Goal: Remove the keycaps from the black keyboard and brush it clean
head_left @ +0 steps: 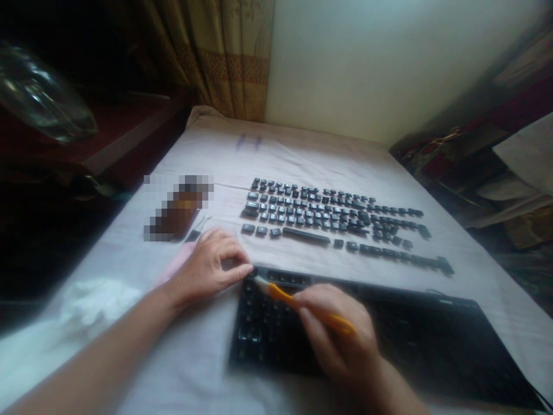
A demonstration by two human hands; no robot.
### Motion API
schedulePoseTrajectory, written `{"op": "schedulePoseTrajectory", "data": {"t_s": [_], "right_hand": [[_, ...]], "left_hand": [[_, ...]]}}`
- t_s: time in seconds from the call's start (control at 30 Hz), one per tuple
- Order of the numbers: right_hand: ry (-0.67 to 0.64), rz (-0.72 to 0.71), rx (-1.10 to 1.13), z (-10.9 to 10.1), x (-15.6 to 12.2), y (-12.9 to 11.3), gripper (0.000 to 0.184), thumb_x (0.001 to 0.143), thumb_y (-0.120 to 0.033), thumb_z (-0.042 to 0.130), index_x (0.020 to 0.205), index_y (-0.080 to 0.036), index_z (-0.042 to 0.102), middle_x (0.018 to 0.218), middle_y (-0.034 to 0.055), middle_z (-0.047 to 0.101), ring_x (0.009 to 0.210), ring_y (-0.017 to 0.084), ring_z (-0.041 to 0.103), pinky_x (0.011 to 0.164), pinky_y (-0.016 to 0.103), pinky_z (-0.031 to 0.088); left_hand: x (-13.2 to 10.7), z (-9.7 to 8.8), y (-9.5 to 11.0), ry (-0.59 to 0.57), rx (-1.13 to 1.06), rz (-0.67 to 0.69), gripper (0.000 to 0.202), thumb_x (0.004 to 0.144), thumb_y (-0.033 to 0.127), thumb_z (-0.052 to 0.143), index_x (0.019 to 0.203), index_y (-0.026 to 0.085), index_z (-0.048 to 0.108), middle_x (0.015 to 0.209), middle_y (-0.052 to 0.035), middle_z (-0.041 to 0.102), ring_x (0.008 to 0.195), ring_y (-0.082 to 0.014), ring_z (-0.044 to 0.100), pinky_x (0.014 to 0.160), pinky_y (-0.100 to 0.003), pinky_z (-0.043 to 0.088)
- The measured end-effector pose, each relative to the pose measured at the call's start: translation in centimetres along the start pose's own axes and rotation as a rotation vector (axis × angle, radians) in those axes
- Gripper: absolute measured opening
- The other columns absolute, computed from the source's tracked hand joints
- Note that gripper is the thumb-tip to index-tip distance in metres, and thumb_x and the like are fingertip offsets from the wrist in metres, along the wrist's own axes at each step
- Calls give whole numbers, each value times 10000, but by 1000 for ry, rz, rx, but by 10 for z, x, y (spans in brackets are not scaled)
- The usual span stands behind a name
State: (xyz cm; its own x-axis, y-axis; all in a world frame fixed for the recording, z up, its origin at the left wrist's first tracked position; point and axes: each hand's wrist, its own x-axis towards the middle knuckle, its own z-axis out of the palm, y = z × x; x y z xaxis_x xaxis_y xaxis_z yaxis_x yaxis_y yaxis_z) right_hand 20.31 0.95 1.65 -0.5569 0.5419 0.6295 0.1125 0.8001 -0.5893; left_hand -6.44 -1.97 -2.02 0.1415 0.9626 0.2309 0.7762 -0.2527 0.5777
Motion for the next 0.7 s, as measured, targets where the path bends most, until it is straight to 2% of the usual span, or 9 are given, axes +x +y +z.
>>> {"op": "schedulePoseTrajectory", "data": {"t_s": [0.1, 0.2, 0.3, 0.47, 0.6, 0.7], "right_hand": [[-6, 80, 74, 0, 0, -3, 233, 859, -26, 569, 980, -190, 681, 772, 37, 768, 621, 161, 738, 585, 250, 603], [59, 158, 97, -2, -2, -4, 247, 869, -27, 553, 990, -198, 684, 762, 29, 767, 615, 158, 739, 564, 234, 603], [109, 119, 15, -3, -4, -2, 246, 864, -16, 553, 983, -192, 677, 745, 31, 758, 609, 164, 731, 571, 253, 602], [32, -10, -48, -2, -1, 0, 211, 856, -10, 557, 956, -169, 652, 737, 43, 739, 591, 164, 708, 583, 281, 584], [-34, 30, 43, -1, -1, -6, 204, 859, -24, 540, 937, -179, 646, 716, 36, 725, 591, 163, 702, 579, 272, 579], [16, 105, 110, -3, -5, -9, 229, 873, -40, 528, 978, -206, 644, 751, 17, 734, 640, 160, 724, 606, 258, 591]], "left_hand": [[0, 0, -1, -8, -1, -3, 141, 900, 390, 665, 833, 274, 709, 897, 21, 723, 998, -215, 592, 1041, -421, 337], [0, 0, -1, -8, -3, -2, 142, 901, 384, 663, 826, 271, 705, 893, 25, 720, 993, -213, 591, 1047, -423, 326], [0, 0, -1, -12, -12, 1, 144, 902, 387, 662, 832, 270, 707, 888, 29, 721, 990, -210, 590, 1050, -418, 318], [0, 2, -2, -3, -8, 0, 175, 904, 413, 655, 826, 267, 708, 892, 27, 720, 977, -206, 591, 1044, -406, 313], [0, 2, -1, -2, -3, -6, 189, 907, 411, 639, 810, 262, 704, 877, 20, 721, 974, -210, 587, 1043, -411, 315], [1, 0, 0, -4, -21, -10, 187, 895, 401, 642, 789, 258, 699, 853, 22, 713, 948, -205, 587, 1034, -407, 321]]}}
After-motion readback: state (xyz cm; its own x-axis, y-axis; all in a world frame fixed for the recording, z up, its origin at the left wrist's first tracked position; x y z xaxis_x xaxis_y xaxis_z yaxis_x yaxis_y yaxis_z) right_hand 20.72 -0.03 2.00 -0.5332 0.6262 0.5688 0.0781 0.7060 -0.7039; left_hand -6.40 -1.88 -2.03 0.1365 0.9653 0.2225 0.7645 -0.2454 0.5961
